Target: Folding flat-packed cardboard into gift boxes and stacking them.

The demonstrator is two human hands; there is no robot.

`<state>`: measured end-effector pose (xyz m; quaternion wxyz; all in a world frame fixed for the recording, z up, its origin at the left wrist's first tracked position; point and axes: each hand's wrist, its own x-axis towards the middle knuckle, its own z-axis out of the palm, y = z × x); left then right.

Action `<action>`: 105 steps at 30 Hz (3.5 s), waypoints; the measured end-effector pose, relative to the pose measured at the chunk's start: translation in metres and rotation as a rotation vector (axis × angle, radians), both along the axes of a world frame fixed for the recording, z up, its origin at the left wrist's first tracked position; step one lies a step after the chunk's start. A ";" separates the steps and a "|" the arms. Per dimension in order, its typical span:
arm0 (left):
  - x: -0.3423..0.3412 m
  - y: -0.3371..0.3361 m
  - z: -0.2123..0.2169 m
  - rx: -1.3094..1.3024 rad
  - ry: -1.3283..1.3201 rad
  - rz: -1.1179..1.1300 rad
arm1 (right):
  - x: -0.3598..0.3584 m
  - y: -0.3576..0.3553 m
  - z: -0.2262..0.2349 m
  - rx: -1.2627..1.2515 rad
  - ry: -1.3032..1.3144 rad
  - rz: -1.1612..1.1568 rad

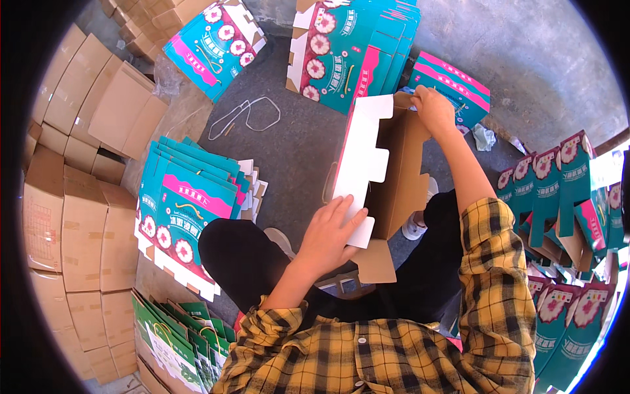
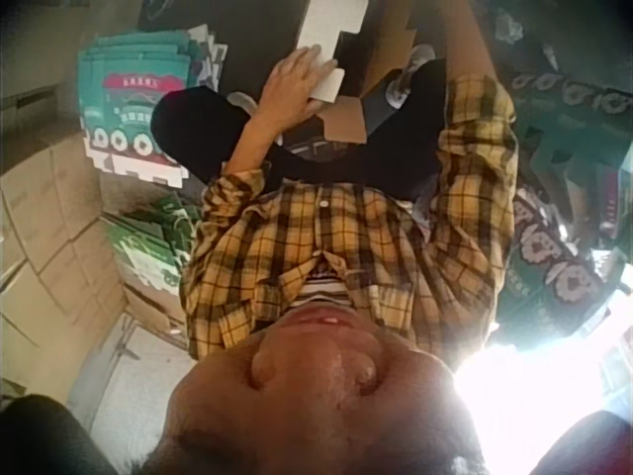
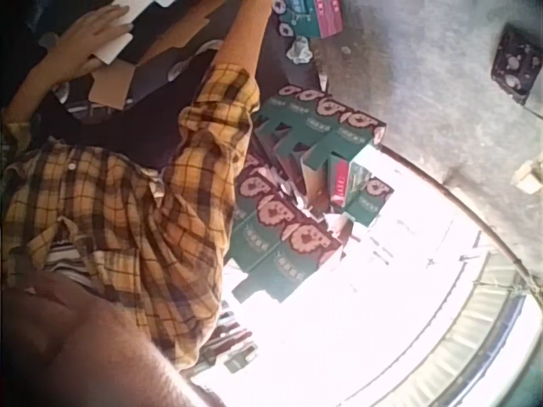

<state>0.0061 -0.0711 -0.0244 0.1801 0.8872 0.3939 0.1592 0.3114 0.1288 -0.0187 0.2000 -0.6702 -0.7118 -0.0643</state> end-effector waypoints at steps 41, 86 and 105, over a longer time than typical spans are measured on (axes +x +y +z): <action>-0.027 0.015 -0.044 -0.868 -1.566 0.730 | -0.055 -0.027 0.002 0.112 -0.256 0.270; -0.079 0.045 -0.071 -0.755 -1.531 0.815 | 0.016 -0.029 0.008 -0.836 0.803 0.325; -0.040 0.011 -0.062 -0.650 -1.709 0.807 | -0.056 -0.100 0.031 -0.892 0.572 0.118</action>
